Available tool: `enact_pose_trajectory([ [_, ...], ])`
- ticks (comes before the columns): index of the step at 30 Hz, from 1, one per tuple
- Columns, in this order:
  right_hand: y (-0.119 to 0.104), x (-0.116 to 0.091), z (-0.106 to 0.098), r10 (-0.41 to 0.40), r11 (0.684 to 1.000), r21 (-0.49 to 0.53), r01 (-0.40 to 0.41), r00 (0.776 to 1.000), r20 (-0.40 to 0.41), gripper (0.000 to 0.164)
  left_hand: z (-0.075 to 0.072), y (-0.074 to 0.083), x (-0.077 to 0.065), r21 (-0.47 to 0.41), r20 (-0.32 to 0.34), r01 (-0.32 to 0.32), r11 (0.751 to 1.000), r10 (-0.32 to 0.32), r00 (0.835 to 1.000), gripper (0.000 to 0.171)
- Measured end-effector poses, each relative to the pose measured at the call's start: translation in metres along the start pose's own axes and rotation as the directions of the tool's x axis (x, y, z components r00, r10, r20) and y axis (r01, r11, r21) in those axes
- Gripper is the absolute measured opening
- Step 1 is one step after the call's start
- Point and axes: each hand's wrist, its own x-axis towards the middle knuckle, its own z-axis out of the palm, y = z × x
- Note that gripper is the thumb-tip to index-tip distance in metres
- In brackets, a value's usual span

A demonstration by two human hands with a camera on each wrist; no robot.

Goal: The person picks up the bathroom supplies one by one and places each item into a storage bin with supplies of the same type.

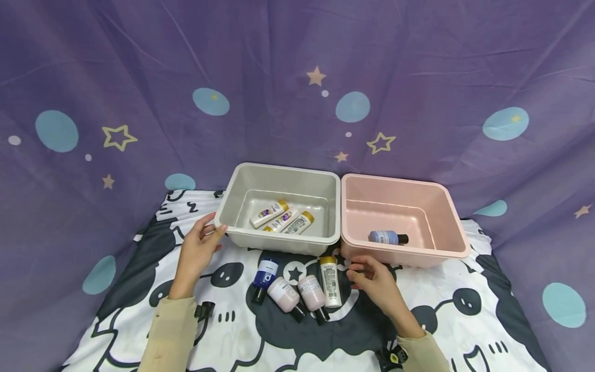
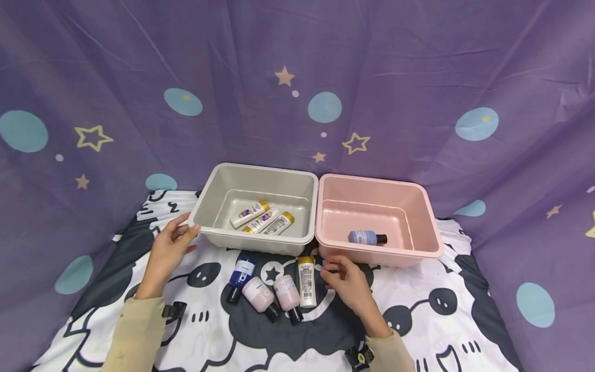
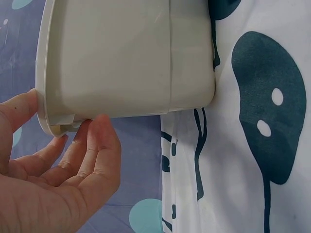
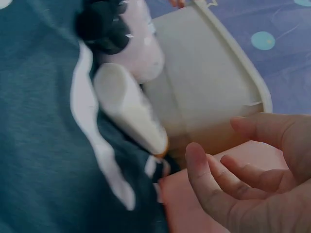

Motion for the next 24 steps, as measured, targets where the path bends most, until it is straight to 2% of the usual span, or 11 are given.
enact_pose_trajectory([
  [6, 0.018, 0.007, 0.011, 0.026, 1.000, 0.013, -0.026, 1.000, -0.002, 0.039, 0.000, 0.000, -0.001, -0.003, 0.001, 0.002, 1.000, -0.002, 1.000, 0.063],
  [13, 0.030, 0.014, 0.025, 0.038, 0.990, -0.136, -0.040, 0.999, -0.019, 0.033, 0.001, -0.001, -0.001, -0.017, 0.002, 0.009, 1.000, -0.009, 1.000, 0.063],
  [16, 0.032, 0.017, 0.030, 0.022, 0.973, -0.228, -0.028, 0.999, -0.029, 0.035, 0.001, -0.001, 0.000, -0.023, 0.000, 0.009, 1.000, -0.009, 1.000, 0.063],
  [20, 0.032, 0.019, 0.034, -0.015, 0.934, -0.356, -0.002, 0.999, -0.046, 0.043, 0.001, 0.000, 0.000, -0.028, 0.000, 0.006, 1.000, -0.006, 1.000, 0.064],
  [24, 0.029, 0.021, 0.039, -0.048, 0.910, -0.414, 0.028, 0.998, -0.039, 0.049, 0.001, 0.000, -0.001, -0.027, -0.003, -0.001, 1.000, 0.001, 1.000, 0.064],
])
